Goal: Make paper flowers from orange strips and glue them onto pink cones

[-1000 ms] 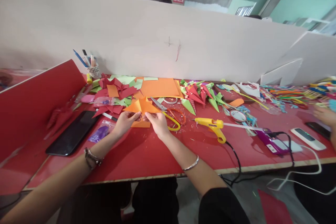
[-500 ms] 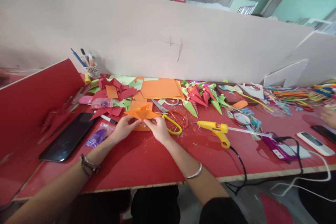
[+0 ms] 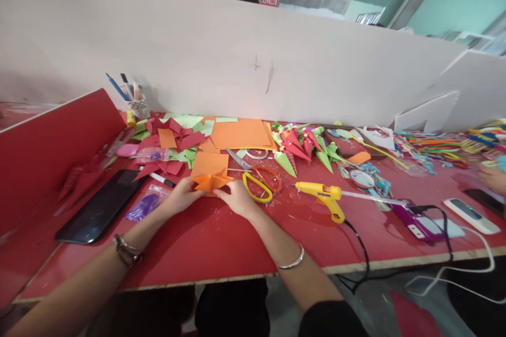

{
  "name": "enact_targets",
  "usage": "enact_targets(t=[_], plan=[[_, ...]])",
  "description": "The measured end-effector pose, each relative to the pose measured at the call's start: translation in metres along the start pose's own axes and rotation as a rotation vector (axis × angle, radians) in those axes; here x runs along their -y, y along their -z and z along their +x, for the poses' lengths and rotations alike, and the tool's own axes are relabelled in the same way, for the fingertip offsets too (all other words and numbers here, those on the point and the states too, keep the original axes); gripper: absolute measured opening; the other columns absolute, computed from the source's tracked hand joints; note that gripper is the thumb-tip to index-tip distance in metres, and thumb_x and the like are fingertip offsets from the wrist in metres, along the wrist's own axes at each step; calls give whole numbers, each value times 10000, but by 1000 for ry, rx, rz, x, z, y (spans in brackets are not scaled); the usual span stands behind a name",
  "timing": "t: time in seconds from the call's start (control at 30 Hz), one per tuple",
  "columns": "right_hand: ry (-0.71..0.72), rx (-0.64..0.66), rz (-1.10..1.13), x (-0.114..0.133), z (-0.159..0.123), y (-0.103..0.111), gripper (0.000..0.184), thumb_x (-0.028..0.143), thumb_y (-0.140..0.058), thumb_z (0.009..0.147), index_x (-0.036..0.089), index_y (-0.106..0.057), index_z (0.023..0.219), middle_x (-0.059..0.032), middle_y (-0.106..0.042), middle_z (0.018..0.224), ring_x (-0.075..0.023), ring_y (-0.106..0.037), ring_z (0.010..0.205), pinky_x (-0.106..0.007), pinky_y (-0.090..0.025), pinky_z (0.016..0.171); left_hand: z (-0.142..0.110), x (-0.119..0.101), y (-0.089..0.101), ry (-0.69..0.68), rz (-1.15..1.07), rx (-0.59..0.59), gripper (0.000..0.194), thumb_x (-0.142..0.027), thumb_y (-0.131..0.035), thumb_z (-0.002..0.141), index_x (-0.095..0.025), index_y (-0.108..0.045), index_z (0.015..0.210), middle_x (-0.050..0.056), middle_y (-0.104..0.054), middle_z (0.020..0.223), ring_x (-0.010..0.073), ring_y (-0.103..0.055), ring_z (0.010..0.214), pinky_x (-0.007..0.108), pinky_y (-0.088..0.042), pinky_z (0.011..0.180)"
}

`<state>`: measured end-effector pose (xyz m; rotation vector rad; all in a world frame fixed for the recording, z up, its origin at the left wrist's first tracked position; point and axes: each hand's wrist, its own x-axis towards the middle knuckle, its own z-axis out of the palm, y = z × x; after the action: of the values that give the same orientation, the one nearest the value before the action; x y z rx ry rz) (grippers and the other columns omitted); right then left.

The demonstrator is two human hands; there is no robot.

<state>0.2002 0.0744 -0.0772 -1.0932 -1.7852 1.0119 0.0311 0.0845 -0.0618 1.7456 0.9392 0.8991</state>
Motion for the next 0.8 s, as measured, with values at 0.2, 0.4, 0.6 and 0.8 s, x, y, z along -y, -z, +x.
enact_targets(t=[0.2, 0.4, 0.6, 0.8], plan=[[-92, -40, 193, -2, -1, -7, 243, 331, -537, 735, 169, -600, 905, -47, -648, 805, -189, -612, 760, -335, -480, 699, 3, -3, -7, 79, -227, -84, 249, -287, -640, 583, -144, -625, 786, 36, -664, 785, 179, -598, 729, 290, -469, 709], [-70, -111, 374, 5, 1, -7, 254, 293, -575, 694, 191, -559, 927, -41, -627, 905, -180, -598, 835, -312, -473, 748, 1, -8, -8, 152, -282, -103, 250, -319, -664, 559, -142, -635, 732, 33, -673, 718, 191, -613, 703, 305, -475, 715], [-31, -148, 299, 9, 2, 0, 268, 290, -569, 696, 189, -560, 944, -42, -611, 937, -176, -573, 869, -297, -456, 755, 0, -3, -2, 304, -509, -54, 372, -460, -547, 678, -127, -632, 821, 57, -657, 623, 195, -629, 621, 314, -480, 670], [-17, -103, 254, 7, 2, 2, 266, 282, -559, 710, 191, -559, 961, -40, -610, 926, -170, -567, 854, -300, -449, 748, 0, -7, 4, 270, -449, 53, 430, -498, -448, 743, -117, -629, 826, 83, -658, 682, 183, -619, 614, 304, -481, 653]])
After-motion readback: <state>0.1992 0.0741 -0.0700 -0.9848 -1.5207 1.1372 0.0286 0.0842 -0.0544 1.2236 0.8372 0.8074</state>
